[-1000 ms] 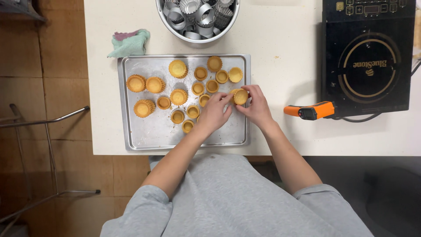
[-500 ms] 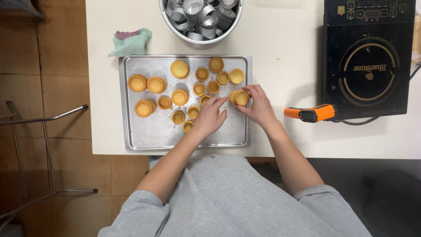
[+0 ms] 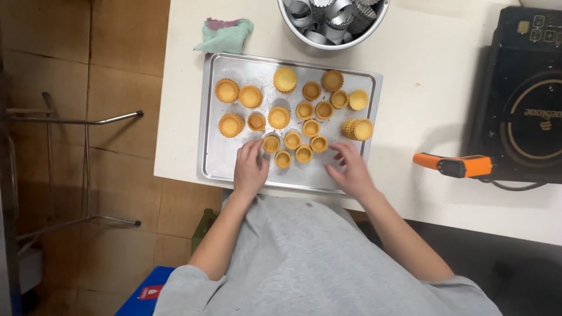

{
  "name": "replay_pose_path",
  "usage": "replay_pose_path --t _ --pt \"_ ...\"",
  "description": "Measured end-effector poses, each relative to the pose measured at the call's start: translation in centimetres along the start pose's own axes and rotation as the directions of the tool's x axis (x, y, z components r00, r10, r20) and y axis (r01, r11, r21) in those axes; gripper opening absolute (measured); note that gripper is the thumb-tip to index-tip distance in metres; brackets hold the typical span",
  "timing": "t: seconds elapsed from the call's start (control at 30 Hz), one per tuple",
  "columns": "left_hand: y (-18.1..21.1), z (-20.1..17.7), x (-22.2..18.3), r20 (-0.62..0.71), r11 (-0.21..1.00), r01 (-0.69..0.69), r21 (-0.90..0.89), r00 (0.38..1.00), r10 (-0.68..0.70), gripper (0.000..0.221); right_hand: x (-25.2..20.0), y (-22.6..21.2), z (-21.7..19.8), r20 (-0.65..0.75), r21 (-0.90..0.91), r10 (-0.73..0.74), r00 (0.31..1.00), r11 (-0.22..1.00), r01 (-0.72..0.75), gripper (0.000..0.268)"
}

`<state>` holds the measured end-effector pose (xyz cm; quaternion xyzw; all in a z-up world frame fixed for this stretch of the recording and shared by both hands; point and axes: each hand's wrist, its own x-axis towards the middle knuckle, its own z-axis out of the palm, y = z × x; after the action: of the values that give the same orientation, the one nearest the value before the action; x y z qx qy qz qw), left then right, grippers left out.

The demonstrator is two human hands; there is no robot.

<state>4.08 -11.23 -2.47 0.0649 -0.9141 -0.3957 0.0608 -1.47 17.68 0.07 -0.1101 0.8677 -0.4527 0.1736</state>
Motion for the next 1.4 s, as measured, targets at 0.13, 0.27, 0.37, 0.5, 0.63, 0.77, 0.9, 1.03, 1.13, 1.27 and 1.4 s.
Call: replay_pose_path --t 0.13,0.27,0.37,0.5,0.63,0.77,0.9,1.03,1.13,1.27,1.4 --pt "-1.8 0.5 0.3 0.074 0.997 -0.041 0.063 0.997 0.036 0.060 1.6 1.9 4.2 -0.035 -0.109 0.042 0.998 0.993 -0.046 0.061" --pt "-1.6 0.4 1.8 0.159 0.983 -0.172 0.069 0.974 0.160 0.070 2.9 1.0 5.3 -0.208 -0.178 -0.060 0.976 0.984 0.023 0.063" --pt "-1.3 0.1 3.3 0.253 0.970 -0.218 0.113 0.950 0.184 0.069 3.7 0.7 5.5 -0.264 -0.246 -0.137 0.955 0.967 0.070 0.062" --pt "-2.8 0.5 3.5 0.265 0.968 -0.226 0.110 0.945 0.191 0.057 3.8 1.6 6.3 -0.279 -0.179 -0.113 0.954 0.982 0.064 0.053" --pt "-2.6 -0.6 3.1 0.273 0.992 -0.122 -0.029 0.954 0.125 0.053 3.6 0.0 6.1 -0.345 -0.140 -0.004 0.939 0.989 -0.047 0.060" --pt "-1.7 -0.5 2.8 0.287 0.964 -0.257 -0.074 0.920 0.267 0.053 5.3 -2.4 6.3 -0.344 -0.060 0.115 0.932 0.988 -0.145 0.056" --pt "-0.7 0.3 2.4 0.387 0.942 -0.335 -0.013 0.867 0.314 0.060 7.6 -2.0 7.0 -0.303 -0.081 0.062 0.951 0.993 -0.090 0.057" --pt "-0.3 1.2 2.2 0.401 0.939 -0.343 0.019 0.863 0.308 0.059 8.4 -2.3 7.1 -0.309 -0.259 -0.044 0.950 0.965 -0.040 0.057" --pt "0.0 1.4 2.1 0.397 0.930 -0.366 0.027 0.858 0.326 0.062 8.6 -2.9 7.1 -0.262 -0.262 0.038 0.964 0.959 -0.109 0.059" --pt "-0.1 1.8 1.7 0.408 0.937 -0.348 0.035 0.861 0.305 0.062 8.5 -2.7 6.8 -0.209 -0.244 0.055 0.976 0.964 -0.107 0.061" --pt "-0.5 0.8 1.3 0.354 0.966 -0.254 -0.048 0.900 0.254 0.065 7.5 -2.4 5.3 -0.180 -0.212 0.027 0.983 0.975 -0.066 0.061"
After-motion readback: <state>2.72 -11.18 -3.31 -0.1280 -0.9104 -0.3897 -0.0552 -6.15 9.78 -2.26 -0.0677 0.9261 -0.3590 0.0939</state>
